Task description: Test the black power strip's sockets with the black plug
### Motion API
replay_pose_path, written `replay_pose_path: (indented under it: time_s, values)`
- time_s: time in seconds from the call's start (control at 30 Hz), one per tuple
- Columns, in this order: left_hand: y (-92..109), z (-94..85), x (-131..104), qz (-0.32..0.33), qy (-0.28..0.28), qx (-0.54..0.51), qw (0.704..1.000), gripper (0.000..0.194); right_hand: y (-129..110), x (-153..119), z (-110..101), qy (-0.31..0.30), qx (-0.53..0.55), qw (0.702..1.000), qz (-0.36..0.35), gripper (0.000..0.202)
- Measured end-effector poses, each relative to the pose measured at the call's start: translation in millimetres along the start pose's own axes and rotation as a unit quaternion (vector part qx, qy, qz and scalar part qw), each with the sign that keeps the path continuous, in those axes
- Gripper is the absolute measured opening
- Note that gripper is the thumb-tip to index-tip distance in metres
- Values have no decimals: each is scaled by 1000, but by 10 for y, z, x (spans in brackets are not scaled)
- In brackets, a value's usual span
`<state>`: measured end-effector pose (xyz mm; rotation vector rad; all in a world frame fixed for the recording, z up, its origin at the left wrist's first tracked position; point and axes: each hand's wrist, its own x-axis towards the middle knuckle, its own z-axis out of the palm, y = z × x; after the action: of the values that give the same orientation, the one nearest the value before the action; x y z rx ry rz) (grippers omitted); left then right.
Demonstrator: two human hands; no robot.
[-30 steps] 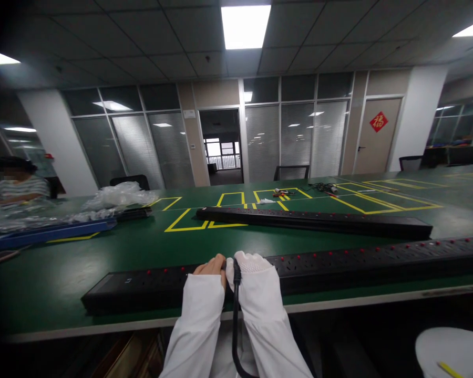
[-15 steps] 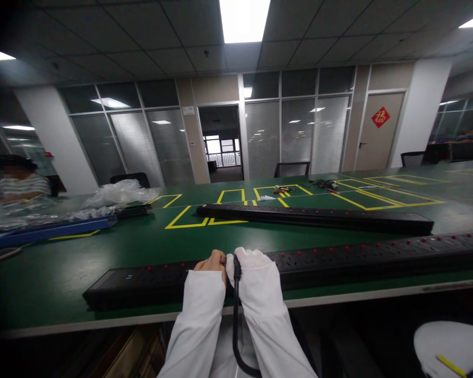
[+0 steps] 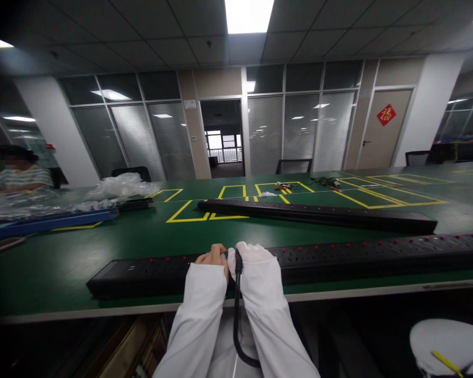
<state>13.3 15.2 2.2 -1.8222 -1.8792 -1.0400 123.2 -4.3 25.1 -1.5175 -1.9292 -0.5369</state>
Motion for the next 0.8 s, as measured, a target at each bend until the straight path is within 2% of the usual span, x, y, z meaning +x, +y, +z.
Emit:
replay_pose_path:
  time_s: [0.3,0.6,0.8]
  values:
    - [-42,84,6,18,-31,58,998,20,-16,50,-33,20,1,1000,3,31]
    - [-16,-22,6,27,-72,59,995,16,-13,23,-2,5,7,1000,-2,31]
    - [13,-98,3,41,-74,78,993,17,16,25,9,4,5,1000,-3,31]
